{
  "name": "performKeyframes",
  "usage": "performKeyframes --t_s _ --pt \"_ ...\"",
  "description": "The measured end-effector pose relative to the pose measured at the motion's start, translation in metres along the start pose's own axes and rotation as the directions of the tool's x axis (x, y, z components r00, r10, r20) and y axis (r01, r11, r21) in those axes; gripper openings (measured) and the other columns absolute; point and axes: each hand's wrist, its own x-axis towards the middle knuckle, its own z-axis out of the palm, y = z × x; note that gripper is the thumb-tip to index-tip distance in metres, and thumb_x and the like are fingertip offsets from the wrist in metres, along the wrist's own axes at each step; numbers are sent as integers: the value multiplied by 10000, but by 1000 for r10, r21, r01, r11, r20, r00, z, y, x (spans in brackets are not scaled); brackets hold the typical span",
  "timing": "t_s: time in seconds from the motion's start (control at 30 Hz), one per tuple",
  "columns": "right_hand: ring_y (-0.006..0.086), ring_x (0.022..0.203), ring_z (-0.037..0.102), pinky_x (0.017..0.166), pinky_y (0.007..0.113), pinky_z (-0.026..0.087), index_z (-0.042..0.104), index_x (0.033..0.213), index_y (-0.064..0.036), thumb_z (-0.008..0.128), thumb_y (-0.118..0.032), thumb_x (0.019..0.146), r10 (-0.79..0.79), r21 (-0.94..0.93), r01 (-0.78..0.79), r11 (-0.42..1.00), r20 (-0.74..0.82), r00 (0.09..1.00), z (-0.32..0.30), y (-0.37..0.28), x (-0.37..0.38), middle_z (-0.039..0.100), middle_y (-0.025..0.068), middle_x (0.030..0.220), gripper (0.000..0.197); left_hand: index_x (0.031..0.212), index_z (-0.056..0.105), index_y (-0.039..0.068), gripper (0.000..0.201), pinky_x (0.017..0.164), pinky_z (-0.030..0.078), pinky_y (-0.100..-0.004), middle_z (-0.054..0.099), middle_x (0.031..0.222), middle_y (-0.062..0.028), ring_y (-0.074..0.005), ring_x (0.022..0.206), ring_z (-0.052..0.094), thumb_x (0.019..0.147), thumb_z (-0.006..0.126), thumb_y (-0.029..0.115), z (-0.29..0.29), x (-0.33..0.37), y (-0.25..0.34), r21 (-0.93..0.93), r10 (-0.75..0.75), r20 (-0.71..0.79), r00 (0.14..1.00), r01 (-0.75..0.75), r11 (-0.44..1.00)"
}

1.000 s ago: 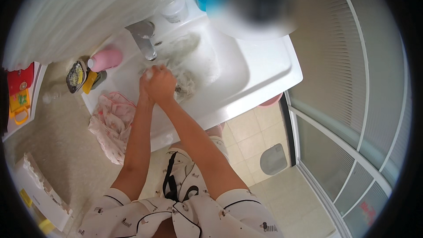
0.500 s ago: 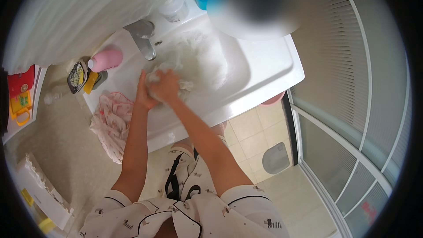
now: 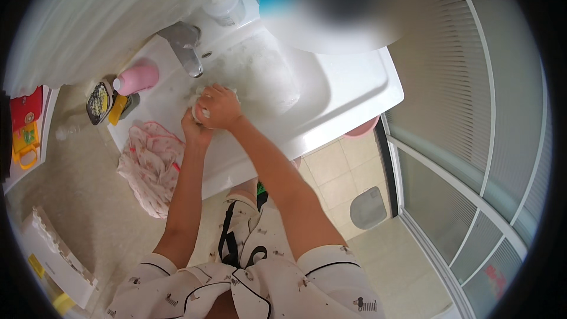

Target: The person washes a white cloth by hand in a white sink filled with soapy water. They repeatedly scrub, squeeze, and rinse the cloth under running water from the faucet, occasionally lifting and wringing it out before submerging it again.

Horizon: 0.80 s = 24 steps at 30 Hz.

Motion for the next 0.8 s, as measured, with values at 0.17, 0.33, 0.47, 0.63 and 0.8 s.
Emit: performKeyframes --t_s 0.17,0.33,0.47,0.63,0.8 --pt "283 934 597 749 405 495 665 708 -110 727 -199 692 -261 -8 265 964 147 954 -56 25 -16 642 85 979 110 1219 563 57 419 957 452 -353 551 1210 -91 -232 1100 551 808 642 59 -69 11 40 840 40 328 944 -311 445" --pt "360 1107 573 900 451 467 634 1104 -93 682 -430 802 812 -77 -808 583 88 577 -38 59 -26 640 154 1148 455 1271 561 109 518 963 428 -357 525 1230 -84 -226 1146 504 782 722 170 -54 27 64 964 80 212 974 -222 149" --pt "371 1070 613 842 448 489 523 1244 11 650 -533 814 858 -51 -857 513 59 511 37 60 -25 629 241 1150 705 1284 555 107 525 912 453 -333 559 1219 -77 -203 1108 539 840 698 349 24 45 26 872 12 -10 1000 3 490" --pt "351 911 642 727 449 504 591 1095 -20 733 -329 780 648 239 -648 723 91 756 29 -74 -19 634 217 980 464 1240 559 117 446 824 517 -379 626 1088 -75 -218 929 613 897 620 396 -3 58 53 452 -333 1 943 297 841" --pt "349 747 650 624 442 506 640 948 -78 691 -312 814 591 25 -591 807 -39 806 17 -85 -11 638 155 866 274 1211 554 113 328 759 537 -351 639 1062 -64 -205 887 623 980 502 339 -11 39 24 173 -208 268 941 165 971"
